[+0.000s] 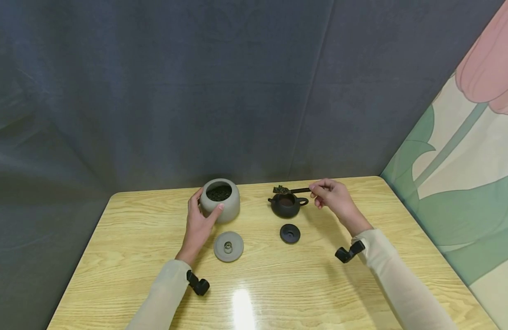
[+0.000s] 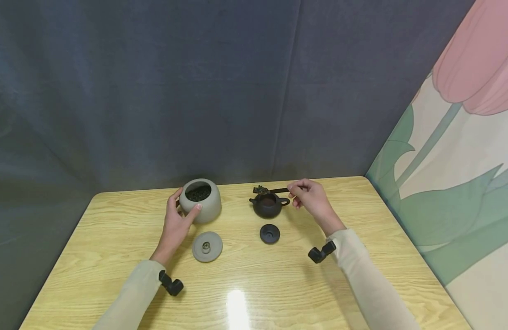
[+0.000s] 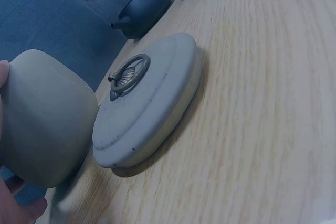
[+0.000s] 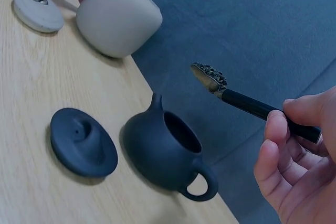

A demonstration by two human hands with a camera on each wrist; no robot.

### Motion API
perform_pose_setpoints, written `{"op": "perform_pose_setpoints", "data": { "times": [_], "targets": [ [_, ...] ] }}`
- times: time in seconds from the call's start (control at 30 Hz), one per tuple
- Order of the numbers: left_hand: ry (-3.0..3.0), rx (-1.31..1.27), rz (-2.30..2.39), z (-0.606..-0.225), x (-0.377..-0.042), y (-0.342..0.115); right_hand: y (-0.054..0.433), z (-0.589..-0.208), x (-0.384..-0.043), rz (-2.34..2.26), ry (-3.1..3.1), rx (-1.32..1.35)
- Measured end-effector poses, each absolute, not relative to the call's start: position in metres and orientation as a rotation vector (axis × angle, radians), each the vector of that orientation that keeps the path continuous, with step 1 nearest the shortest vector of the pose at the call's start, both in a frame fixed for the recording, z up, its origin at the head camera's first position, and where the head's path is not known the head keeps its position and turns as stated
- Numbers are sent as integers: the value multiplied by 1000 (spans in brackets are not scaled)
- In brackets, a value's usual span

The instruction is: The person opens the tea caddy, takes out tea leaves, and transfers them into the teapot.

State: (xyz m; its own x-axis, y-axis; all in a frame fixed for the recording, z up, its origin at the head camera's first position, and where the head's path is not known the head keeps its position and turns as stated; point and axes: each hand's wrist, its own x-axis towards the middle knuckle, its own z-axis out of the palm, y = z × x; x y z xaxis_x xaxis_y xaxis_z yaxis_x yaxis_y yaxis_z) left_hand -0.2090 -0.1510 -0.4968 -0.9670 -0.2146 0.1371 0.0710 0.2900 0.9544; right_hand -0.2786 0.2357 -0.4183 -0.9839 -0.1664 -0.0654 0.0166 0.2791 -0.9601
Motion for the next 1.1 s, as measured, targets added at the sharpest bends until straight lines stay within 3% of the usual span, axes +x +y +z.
{"op": "perform_pose_setpoints", "data": {
  "times": [1.1],
  "targets": [
    [-2325,137,-1724,-497,-209,-151,260,-448,-272,-1736,2408,-63]
  ]
}}
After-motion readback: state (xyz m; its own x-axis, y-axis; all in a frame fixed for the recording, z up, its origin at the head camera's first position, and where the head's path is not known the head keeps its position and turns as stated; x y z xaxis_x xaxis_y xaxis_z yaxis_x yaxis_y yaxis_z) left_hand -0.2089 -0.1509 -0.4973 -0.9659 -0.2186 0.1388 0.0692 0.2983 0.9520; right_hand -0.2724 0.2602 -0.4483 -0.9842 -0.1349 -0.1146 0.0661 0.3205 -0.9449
